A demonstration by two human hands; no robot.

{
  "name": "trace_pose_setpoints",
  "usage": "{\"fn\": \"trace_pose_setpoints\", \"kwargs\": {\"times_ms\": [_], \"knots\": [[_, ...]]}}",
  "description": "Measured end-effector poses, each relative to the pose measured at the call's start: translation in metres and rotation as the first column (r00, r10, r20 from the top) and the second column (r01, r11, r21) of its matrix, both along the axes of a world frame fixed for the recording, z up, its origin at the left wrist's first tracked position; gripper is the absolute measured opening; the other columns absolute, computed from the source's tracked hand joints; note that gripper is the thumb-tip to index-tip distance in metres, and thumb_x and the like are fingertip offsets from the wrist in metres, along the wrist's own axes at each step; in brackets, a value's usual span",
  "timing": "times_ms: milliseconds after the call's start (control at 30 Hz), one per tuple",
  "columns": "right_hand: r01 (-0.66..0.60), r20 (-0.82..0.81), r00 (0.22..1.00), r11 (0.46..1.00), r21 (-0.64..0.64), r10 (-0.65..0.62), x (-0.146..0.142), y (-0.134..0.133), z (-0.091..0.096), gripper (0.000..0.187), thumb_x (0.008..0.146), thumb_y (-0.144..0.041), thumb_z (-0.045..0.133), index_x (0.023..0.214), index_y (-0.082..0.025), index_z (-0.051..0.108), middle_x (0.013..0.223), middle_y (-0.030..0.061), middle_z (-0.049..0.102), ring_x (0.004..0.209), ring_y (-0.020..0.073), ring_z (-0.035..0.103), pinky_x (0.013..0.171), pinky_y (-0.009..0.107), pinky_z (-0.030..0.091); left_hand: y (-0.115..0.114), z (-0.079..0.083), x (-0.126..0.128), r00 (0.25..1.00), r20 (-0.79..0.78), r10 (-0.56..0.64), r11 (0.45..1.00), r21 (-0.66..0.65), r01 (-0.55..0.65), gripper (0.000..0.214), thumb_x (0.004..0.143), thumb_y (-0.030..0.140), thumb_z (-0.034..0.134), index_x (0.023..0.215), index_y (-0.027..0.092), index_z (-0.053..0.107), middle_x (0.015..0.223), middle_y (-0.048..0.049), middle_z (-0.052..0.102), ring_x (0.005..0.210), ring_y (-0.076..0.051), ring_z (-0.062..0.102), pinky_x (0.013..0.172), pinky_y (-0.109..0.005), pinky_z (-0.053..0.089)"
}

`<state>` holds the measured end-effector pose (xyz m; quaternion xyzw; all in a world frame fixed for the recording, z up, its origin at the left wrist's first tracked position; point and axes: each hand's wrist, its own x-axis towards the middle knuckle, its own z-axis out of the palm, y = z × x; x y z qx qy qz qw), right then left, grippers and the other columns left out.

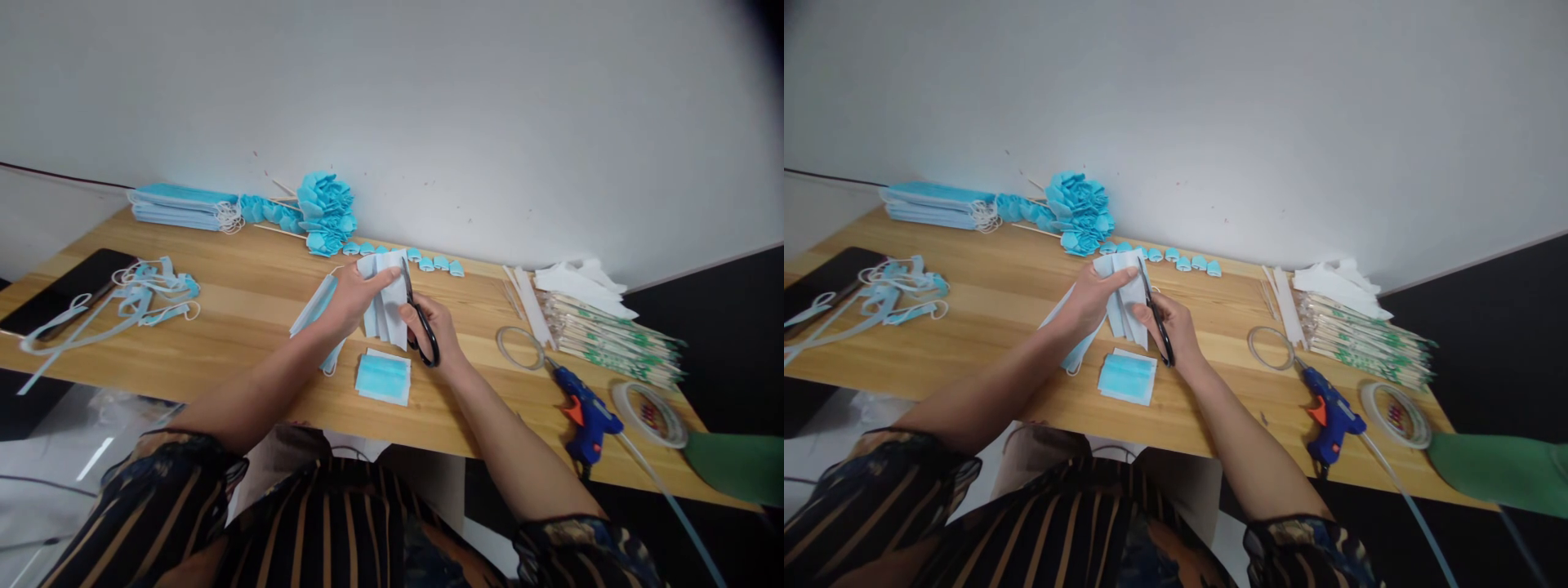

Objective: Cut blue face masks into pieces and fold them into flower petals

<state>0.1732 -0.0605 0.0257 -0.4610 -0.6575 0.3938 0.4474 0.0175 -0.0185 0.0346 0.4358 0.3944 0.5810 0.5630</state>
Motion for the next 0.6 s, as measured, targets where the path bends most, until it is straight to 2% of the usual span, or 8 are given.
{"fn": "trace_pose_setpoints", "kwargs": {"times_ms": [367, 600], "knots": [[0.005, -0.027, 1.000, 1.000, 0.003, -0.005, -0.0005, -0.0015, -0.0015, 0.057, 0.081, -0.076, 0.071, 0.066, -0.023, 0.052, 0.053, -0.0040, 0.043, 0.052, 0.0123, 0.040, 0.050, 0.027, 0.031, -0.0018, 0.0008, -0.0003, 1.000, -0.005, -0.014, 1.000, -0.003, 0.014, 0.034, 0.067, 0.045, 0.086, 0.077, 0.019, 0.067, 0.075, -0.0003, 0.069, 0.078, -0.019, 0.067, 0.076, -0.031, 0.053], [0.003, -0.044, 0.999, 1.000, -0.006, -0.003, -0.0008, -0.0021, -0.0005, 0.058, 0.080, -0.075, 0.072, 0.066, -0.022, 0.053, 0.052, -0.0047, 0.043, 0.051, 0.0110, 0.039, 0.048, 0.026, 0.030, -0.0006, 0.0006, 0.0000, 1.000, 0.013, -0.003, 1.000, 0.000, 0.003, 0.037, 0.063, 0.045, 0.089, 0.075, 0.018, 0.066, 0.071, 0.0007, 0.068, 0.070, -0.016, 0.062, 0.070, -0.028, 0.052]]}}
